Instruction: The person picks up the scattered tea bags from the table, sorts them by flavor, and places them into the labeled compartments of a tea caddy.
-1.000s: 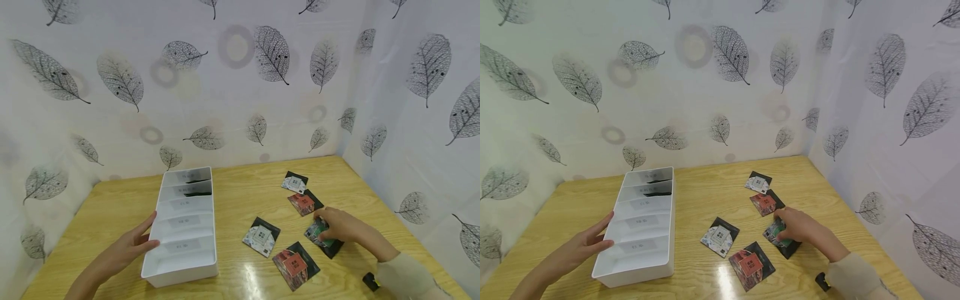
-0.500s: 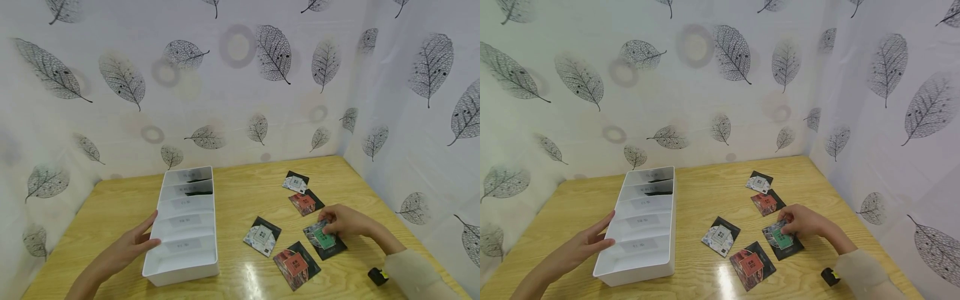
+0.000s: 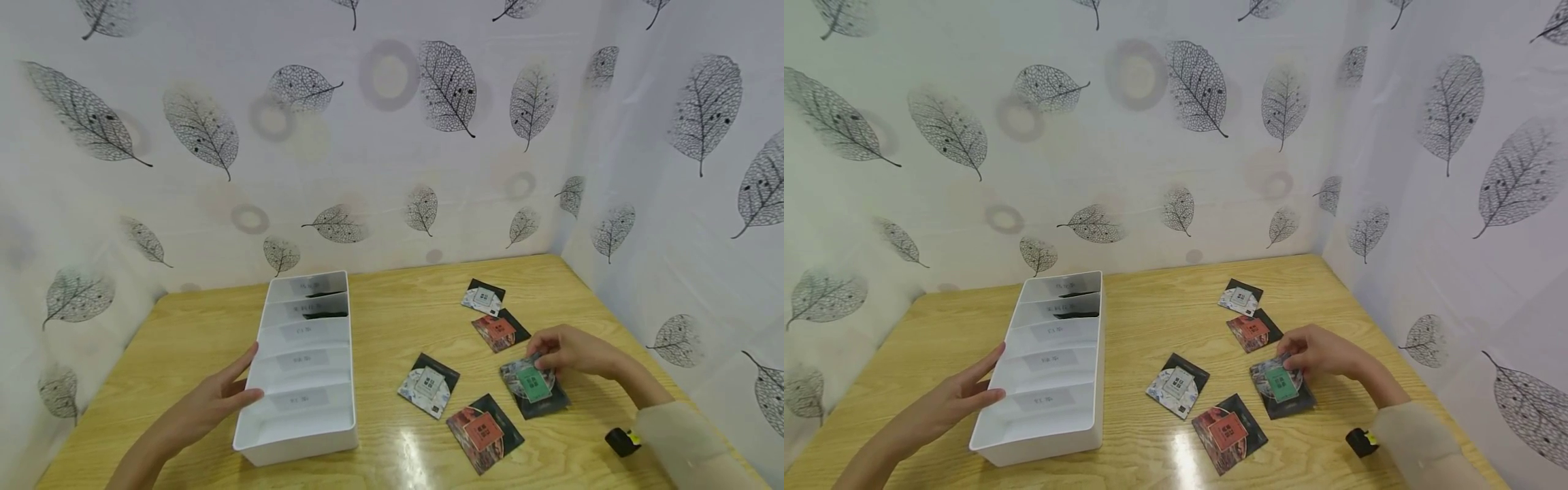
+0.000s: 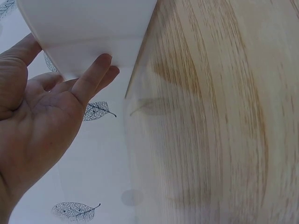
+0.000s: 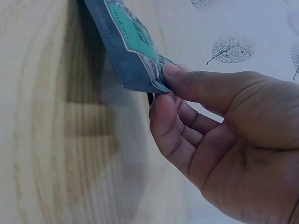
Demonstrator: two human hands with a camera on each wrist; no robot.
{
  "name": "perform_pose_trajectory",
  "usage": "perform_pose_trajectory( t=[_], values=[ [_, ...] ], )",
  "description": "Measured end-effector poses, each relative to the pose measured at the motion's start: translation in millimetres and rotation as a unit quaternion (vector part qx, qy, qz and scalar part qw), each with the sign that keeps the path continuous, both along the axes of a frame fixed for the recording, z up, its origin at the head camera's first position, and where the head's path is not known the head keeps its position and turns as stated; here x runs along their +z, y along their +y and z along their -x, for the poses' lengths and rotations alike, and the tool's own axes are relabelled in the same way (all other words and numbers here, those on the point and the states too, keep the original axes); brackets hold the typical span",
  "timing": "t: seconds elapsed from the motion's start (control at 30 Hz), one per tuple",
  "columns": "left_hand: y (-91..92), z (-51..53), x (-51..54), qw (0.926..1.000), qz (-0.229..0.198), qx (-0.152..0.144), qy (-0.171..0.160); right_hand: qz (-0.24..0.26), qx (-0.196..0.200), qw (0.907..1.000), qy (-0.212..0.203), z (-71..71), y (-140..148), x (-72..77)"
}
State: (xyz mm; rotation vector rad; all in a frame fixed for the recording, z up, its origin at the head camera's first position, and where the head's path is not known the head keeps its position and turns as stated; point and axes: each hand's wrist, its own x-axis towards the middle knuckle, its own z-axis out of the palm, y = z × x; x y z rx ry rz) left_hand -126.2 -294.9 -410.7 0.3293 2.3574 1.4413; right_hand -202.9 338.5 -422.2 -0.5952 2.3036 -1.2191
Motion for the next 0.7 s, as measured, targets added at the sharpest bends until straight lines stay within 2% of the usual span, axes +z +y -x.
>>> perform_pose_trajectory(
  t=[0.33,0.5,0.63,0.7],
  values=[
    [0.7,1.1,0.2,1.0000,-0.001,-0.001,0.001,0.037,-0.003,0.9992,0.018,5.1,3.4,8.3],
    [0.9,1.3,0.0,1.0000,-0.003,-0.001,0.000,0.079,-0.045,0.9957,0.021,5.8,-10.8,9.1],
    [0.3,1.1,-0.5,1.0000,-0.004,0.000,-0.001,0.113,-0.082,0.9901,0.004,5.9,-29.9,8.7],
    [0.2,1.2,-0.7,1.0000,-0.002,-0.001,-0.001,0.131,-0.088,0.9874,-0.008,6.0,-39.5,7.6]
  ],
)
